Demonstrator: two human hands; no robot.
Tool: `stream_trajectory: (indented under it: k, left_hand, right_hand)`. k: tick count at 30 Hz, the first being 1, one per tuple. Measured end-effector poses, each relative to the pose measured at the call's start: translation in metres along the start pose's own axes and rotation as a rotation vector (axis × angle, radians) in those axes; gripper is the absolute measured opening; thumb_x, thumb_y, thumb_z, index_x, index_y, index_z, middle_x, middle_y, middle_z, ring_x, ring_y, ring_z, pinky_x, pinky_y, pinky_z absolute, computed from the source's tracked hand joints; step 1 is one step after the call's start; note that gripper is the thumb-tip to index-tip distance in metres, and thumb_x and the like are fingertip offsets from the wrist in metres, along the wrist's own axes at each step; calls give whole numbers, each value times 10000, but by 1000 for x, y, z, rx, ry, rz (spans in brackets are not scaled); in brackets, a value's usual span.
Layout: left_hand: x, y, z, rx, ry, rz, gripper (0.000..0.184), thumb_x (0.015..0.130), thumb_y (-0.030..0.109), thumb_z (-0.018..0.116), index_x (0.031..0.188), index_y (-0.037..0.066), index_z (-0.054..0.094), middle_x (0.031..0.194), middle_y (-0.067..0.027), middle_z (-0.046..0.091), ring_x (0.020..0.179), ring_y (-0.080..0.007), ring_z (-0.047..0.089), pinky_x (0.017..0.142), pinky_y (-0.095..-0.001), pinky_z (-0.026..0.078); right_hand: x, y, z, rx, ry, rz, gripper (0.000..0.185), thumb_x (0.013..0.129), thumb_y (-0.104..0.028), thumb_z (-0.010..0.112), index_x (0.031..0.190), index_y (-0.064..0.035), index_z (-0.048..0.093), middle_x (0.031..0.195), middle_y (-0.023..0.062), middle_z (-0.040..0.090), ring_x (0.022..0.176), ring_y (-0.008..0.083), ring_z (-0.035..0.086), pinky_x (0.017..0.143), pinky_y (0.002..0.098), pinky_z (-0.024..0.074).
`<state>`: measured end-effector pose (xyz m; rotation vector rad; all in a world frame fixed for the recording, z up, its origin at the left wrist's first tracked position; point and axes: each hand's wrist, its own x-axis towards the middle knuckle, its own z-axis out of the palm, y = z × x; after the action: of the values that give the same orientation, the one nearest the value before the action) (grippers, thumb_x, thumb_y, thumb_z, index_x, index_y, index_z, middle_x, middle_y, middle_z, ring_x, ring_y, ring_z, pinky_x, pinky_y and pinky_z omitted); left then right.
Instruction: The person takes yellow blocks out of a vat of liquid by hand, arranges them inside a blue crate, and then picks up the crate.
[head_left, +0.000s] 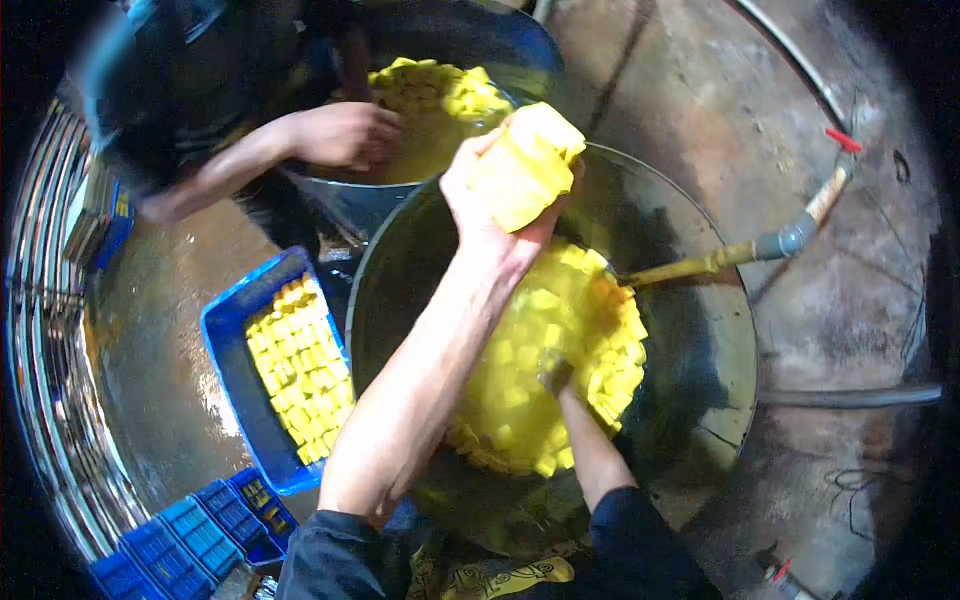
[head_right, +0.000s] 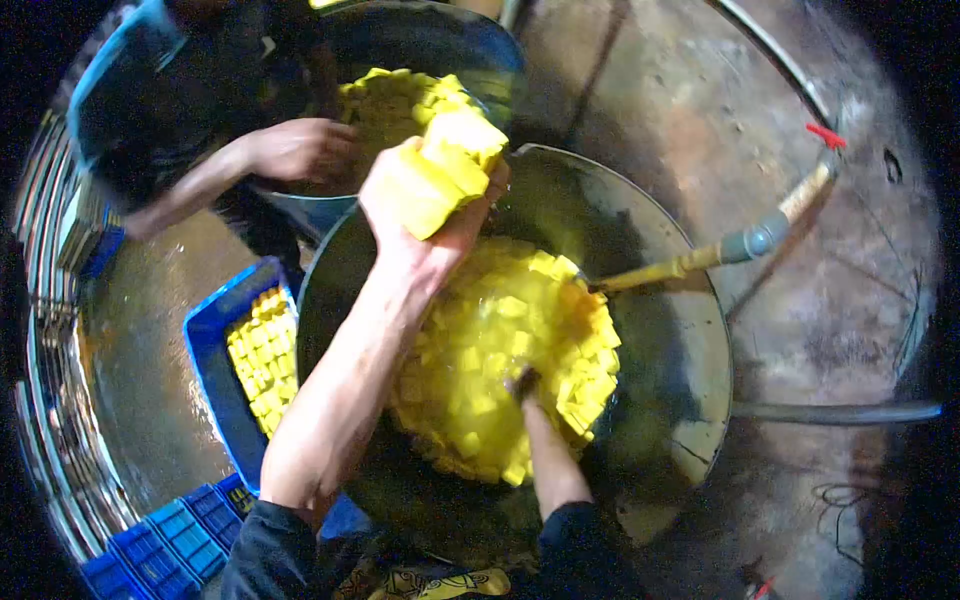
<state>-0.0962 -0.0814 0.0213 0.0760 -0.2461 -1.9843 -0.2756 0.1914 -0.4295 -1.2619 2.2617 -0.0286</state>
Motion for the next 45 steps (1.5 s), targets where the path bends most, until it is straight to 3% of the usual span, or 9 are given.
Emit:
stream_trajectory:
  k: [4, 13, 17, 21, 29, 33, 36, 41, 45]
  left_hand:
    - [-55, 91, 7, -93, 91, 27, 412, 815, 297, 509, 1155, 72, 572, 1066, -97, 627, 970, -260, 609, 853, -463, 485]
    - [-193, 168, -107, -13, 329, 144, 536, 805, 320, 511, 1272, 59, 474, 1103, -125, 578, 971, -263, 590, 839, -390, 490]
    - [-256, 168, -142, -40, 436, 4, 507, 776, 285, 532, 1228, 60, 481, 1086, -132, 575, 974, -269, 579, 847, -385, 480]
    - [-310, 183, -172, -259, 347, -37, 444, 821, 268, 497, 1225, 84, 492, 1128, -124, 557, 1089, -278, 536, 950, -422, 424]
    - [-377, 229, -290, -55, 755, -328, 992, 768, 818, 316, 1476, 142, 160, 1414, -116, 371, 1241, -280, 437, 1009, -481, 374]
    - [-396, 238, -364, 615, 980, -485, 832, 902, 661, 275, 1413, 5, 305, 1374, -213, 418, 1302, -308, 375, 1078, -414, 285]
    - [-447, 181, -503, 1067, 800, -783, 789, 924, 606, 270, 1303, -64, 446, 1403, -227, 383, 1335, -312, 324, 1098, -342, 237]
    - [-423, 190, -468, 995, 795, -851, 770, 941, 600, 245, 1177, -60, 564, 1172, -217, 583, 1075, -293, 529, 945, -402, 382]
    - [-349, 212, -375, 1429, 885, -501, 563, 948, 437, 388, 1223, -38, 515, 1244, -230, 524, 1166, -338, 474, 1000, -397, 335]
  right_hand:
    - [-47, -71, -117, 739, -420, -197, 411, 794, -78, 578, 1193, 3, 528, 1064, 112, 611, 1004, 186, 571, 816, 300, 473]
    - [-261, -385, -309, 939, -572, -477, 420, 727, 50, 724, 1105, 18, 543, 1051, 91, 603, 992, 158, 595, 862, 283, 484]
    - [-286, -456, -265, 371, -183, -924, 289, 696, -60, 764, 939, -16, 614, 980, 115, 603, 975, 242, 584, 837, 337, 464]
    - [-287, -493, -197, 177, 72, -871, 712, 643, -328, 800, 1219, -48, 489, 1377, 226, 306, 1297, 408, 292, 1036, 477, 281]
    - [-214, -499, -35, 390, -862, -548, 578, 622, -318, 798, 1053, 28, 629, 1049, 191, 600, 1029, 250, 566, 880, 365, 436]
    - [-203, -468, 88, -137, -372, -356, 519, 678, -365, 742, 1038, -6, 637, 1060, 225, 595, 1113, 363, 494, 927, 412, 430]
    - [-219, -448, 138, -370, -400, -16, 602, 729, -429, 661, 1257, -166, 543, 1418, 198, 272, 1265, 538, 221, 1004, 570, 331]
    - [-175, -425, 117, -121, -703, -191, 757, 707, -541, 635, 1278, -55, 529, 1329, 258, 458, 1244, 356, 424, 1068, 444, 307]
    - [-231, -431, -6, 405, -278, -398, 666, 749, -439, 665, 1227, 7, 537, 1296, 297, 458, 1247, 399, 412, 1047, 417, 337]
